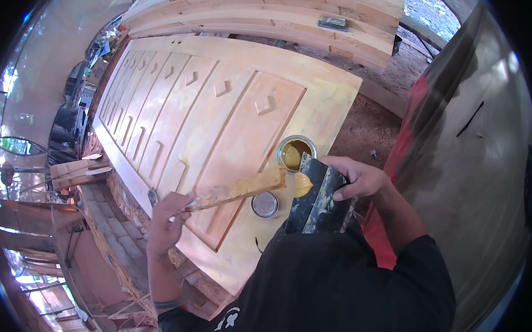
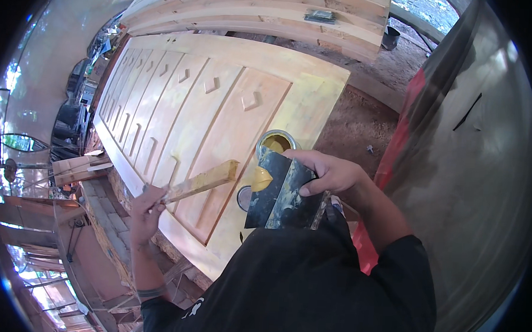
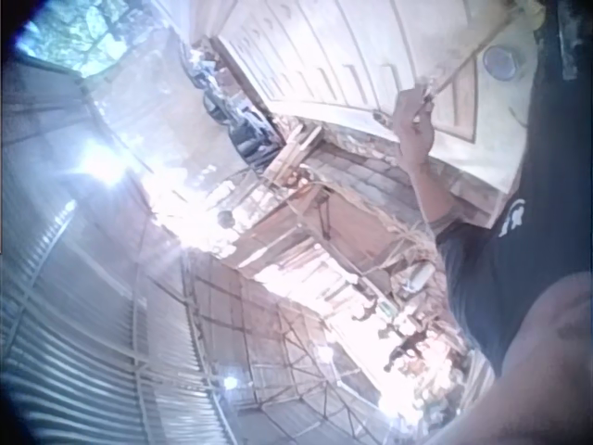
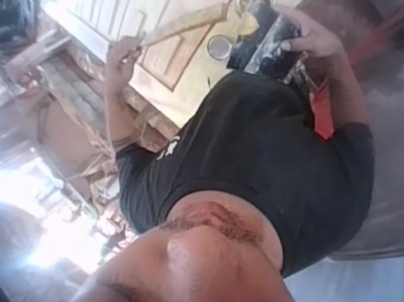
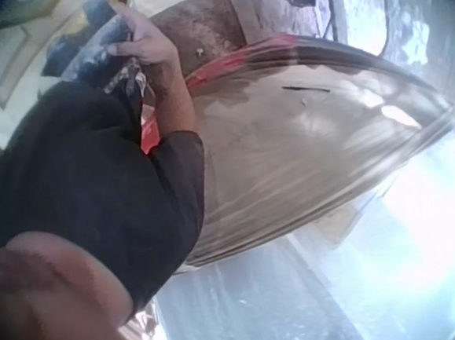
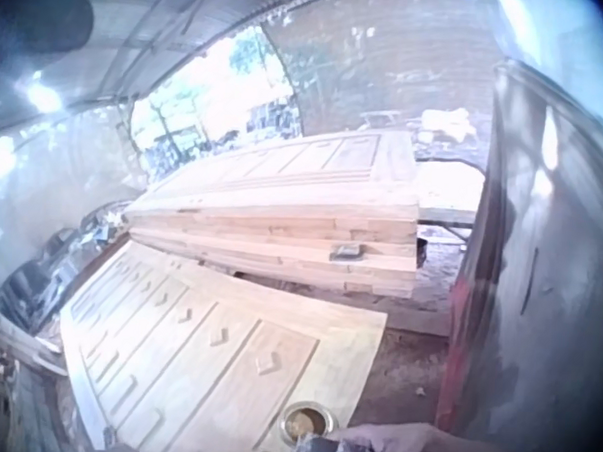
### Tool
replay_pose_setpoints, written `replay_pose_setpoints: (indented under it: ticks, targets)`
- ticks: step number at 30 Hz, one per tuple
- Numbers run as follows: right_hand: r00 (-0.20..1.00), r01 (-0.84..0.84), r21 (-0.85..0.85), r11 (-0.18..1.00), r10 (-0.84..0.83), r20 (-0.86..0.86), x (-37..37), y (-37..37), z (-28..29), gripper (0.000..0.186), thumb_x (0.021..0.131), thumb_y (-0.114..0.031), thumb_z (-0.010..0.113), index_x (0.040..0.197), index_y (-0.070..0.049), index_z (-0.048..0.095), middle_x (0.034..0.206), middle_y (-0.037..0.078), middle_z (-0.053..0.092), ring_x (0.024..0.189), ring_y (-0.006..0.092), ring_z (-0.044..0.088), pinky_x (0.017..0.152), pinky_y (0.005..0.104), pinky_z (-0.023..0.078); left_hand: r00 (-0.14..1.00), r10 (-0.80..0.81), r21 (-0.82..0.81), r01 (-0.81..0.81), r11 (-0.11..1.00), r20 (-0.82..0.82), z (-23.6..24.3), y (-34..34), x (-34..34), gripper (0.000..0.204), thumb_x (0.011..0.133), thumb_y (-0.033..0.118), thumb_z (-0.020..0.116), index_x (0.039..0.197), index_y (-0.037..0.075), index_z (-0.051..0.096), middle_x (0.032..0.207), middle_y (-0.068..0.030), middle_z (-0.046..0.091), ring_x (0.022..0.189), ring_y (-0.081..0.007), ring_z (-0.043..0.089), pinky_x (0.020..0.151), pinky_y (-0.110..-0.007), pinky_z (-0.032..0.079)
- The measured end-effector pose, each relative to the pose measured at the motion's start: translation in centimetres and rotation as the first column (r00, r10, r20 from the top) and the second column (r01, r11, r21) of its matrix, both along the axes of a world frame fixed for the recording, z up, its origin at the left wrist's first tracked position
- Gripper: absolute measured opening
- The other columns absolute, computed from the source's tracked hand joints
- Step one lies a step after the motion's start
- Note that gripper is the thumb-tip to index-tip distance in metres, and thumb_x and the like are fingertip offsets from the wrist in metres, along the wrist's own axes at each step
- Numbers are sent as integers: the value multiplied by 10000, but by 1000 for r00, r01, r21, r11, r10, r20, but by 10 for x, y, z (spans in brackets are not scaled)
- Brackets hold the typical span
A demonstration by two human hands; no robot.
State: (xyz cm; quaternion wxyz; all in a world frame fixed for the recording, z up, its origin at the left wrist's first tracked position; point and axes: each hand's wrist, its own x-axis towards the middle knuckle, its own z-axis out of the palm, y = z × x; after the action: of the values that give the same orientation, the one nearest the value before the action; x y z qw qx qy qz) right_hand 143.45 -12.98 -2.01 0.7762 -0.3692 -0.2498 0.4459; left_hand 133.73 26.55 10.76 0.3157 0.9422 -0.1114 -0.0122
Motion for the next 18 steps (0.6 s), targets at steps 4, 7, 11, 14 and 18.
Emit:
replay_pose_setpoints:
  ticks: [4, 7, 11, 14, 18]
  targets:
    - [996, -60, 62, 996, 64, -65, -3, 6, 5, 770, 739, -95, 744, 1373, 44, 330, 1265, 60, 515, 1162, 104, 476, 1003, 283, 370, 966, -113, -285, 44, 958, -231, -27, -4, -7, 383, 937, 327, 539, 1057, -22, 639, 805, -100, 621, 669, -160, 577, 590, -281, 466]
    - [992, -70, 93, 993, 79, -99, -6, 10, 3, 773, 734, -100, 748, 1371, 44, 334, 1271, 64, 516, 1167, 109, 479, 1003, 283, 374, 935, -95, -329, -24, 944, -343, -40, -15, -14, 471, 968, 392, 478, 1028, -54, 620, 733, -84, 612, 578, -137, 547, 542, -259, 455]
    - [979, -85, 124, 989, 107, -175, -9, 13, 1, 829, 709, -91, 754, 1396, 42, 310, 1309, 84, 500, 1194, 120, 471, 1018, 290, 363, 951, -57, -361, -60, 931, -305, -53, -22, -17, 398, 981, 325, 469, 1042, -41, 615, 731, -84, 605, 591, -137, 546, 541, -269, 453]
    - [966, -28, 87, 996, 49, -254, -11, 10, -4, 881, 683, -64, 743, 1420, 45, 273, 1339, 96, 482, 1218, 137, 463, 1034, 298, 346, 972, -40, -291, -31, 956, -232, -57, -18, -19, 298, 975, 238, 489, 1042, -20, 620, 722, -91, 595, 590, -153, 547, 539, -281, 451]
    - [963, -24, 94, 995, 48, -265, -10, 7, -2, 912, 662, -46, 728, 1431, 53, 248, 1360, 112, 463, 1240, 160, 455, 1046, 304, 332, 984, 3, -81, -18, 997, -176, -51, -9, -23, 204, 949, 144, 514, 1048, 9, 631, 712, -108, 578, 585, -201, 554, 554, -306, 456]
